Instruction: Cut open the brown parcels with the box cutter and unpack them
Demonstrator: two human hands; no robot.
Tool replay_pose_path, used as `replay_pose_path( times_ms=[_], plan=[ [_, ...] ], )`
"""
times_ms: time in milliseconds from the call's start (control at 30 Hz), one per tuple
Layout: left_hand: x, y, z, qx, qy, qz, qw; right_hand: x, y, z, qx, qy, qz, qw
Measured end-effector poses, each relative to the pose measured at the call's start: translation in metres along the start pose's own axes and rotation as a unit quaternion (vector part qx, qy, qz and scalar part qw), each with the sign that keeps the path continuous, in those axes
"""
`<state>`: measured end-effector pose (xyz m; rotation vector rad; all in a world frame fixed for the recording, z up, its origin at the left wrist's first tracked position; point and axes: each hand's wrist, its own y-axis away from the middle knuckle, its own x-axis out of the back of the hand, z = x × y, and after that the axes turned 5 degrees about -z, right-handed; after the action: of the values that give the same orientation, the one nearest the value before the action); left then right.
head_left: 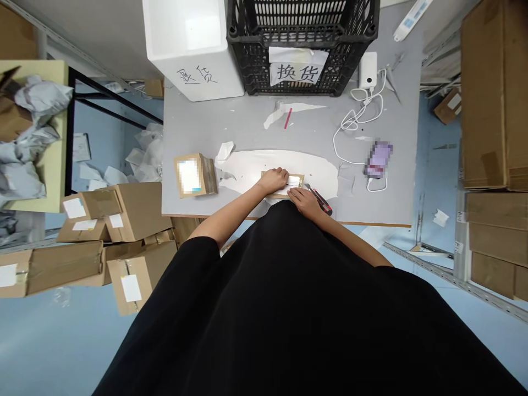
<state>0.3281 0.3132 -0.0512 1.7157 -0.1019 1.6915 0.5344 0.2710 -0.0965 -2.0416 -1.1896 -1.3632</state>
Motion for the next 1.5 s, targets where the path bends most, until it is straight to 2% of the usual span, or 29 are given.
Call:
replay_pose_path(
  times_ms=[400, 633, 767, 867, 1000, 1067, 1167, 1267, 1400, 1500],
  plan=[
    [0.002, -0.014, 0.008, 0.005, -0.011, -0.046, 0.999, -0.011, 0.001, 0.006, -0.004, -0.032, 0.010, 0.999],
    [0.023, -0.020, -0.007, -0.037, -0.025, -0.092, 0.995, -0.012, 0.001, 0.006, -0.005, -0.034, 0.002, 0.999],
    [0.035, -0.026, -0.020, -0.018, -0.022, -0.115, 0.993, -0.015, 0.004, 0.006, -0.008, -0.039, -0.001, 0.999],
    [0.037, -0.029, -0.024, -0.009, -0.003, -0.114, 0.993, -0.013, 0.005, 0.003, -0.018, -0.032, 0.006, 0.999],
    [0.028, -0.020, -0.020, 0.002, 0.019, -0.102, 0.995, -0.002, -0.001, -0.005, -0.026, 0.000, 0.012, 1.000],
    [0.019, -0.005, -0.018, 0.015, 0.032, -0.068, 0.997, 0.004, -0.004, -0.010, -0.025, 0.016, 0.010, 1.000],
    [0.005, 0.023, -0.020, 0.068, 0.050, 0.000, 0.996, 0.010, -0.010, -0.016, -0.038, 0.036, 0.004, 0.999],
    [-0.010, 0.043, -0.023, 0.123, 0.063, 0.002, 0.990, 0.011, -0.020, -0.023, -0.036, 0.042, -0.008, 0.998],
    [-0.025, 0.046, -0.020, 0.137, 0.051, -0.002, 0.989, 0.006, -0.046, -0.038, -0.004, 0.047, -0.030, 0.998],
    [-0.032, 0.038, -0.013, 0.140, 0.048, 0.019, 0.989, -0.002, -0.065, -0.048, -0.023, 0.061, -0.063, 0.996]
  ],
)
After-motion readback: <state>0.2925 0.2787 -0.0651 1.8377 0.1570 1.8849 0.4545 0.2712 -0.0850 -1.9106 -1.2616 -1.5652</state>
